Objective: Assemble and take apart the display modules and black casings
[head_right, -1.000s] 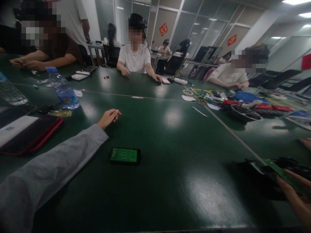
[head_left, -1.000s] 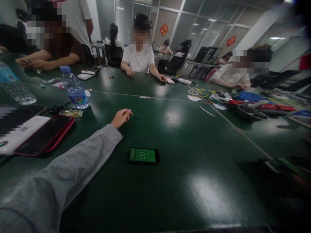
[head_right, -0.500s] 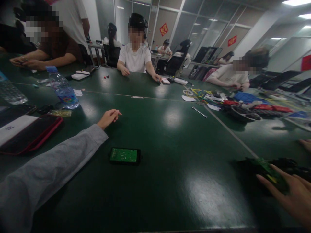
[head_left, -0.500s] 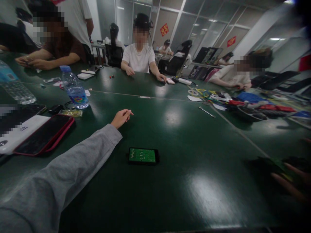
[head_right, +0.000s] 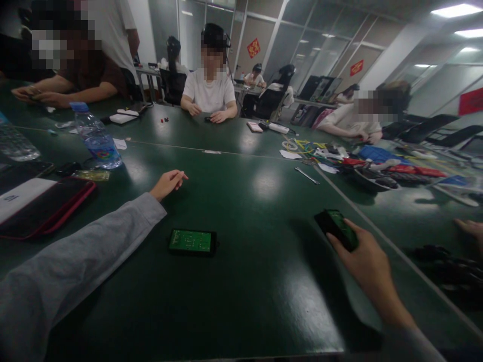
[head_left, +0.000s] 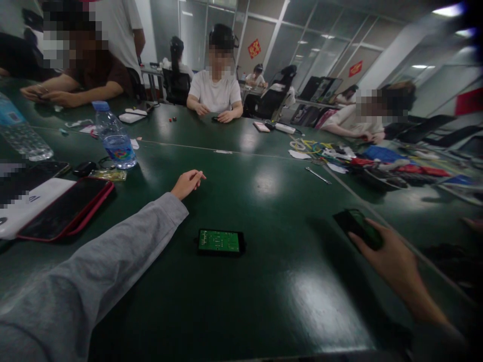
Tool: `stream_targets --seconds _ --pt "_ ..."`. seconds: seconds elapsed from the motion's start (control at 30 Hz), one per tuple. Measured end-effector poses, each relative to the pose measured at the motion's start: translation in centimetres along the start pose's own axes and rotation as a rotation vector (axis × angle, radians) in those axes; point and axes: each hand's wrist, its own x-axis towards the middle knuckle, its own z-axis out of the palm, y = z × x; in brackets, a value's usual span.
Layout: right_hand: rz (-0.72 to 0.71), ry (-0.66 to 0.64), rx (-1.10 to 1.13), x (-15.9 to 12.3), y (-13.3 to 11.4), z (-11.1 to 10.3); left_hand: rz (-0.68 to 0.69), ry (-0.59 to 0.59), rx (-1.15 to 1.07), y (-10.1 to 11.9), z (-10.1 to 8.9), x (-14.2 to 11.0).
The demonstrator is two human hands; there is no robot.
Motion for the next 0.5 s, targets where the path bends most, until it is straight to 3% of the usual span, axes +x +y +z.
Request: stream_targets --seconds 0.1,0.2,0.3,0.4,0.5 --pt "-0.160 -0.200 -0.091 0.8 -7.5 6.3 0.006 -0.003 -0.005 0.3 0.0 -0.1" --pt "-0.301 -0.258 0.009 1.1 -15.6 13.0 0.006 0.009 -0.010 0.6 0.1 -0.1" --pt "-0.370 -0.317 0.061 1.2 -22.2 19.1 0.016 0.020 -0.036 0.7 0.2 -0.1" --pt "-0.373 -0.311 0.080 0.9 -26.2 23.7 0.026 0.042 -0.077 0.5 0.4 0.1" --pt "-0.384 -0.332 0.124 0.2 -27.7 25.9 0.020 0.058 -0.087 0.2 0.5 0.2"
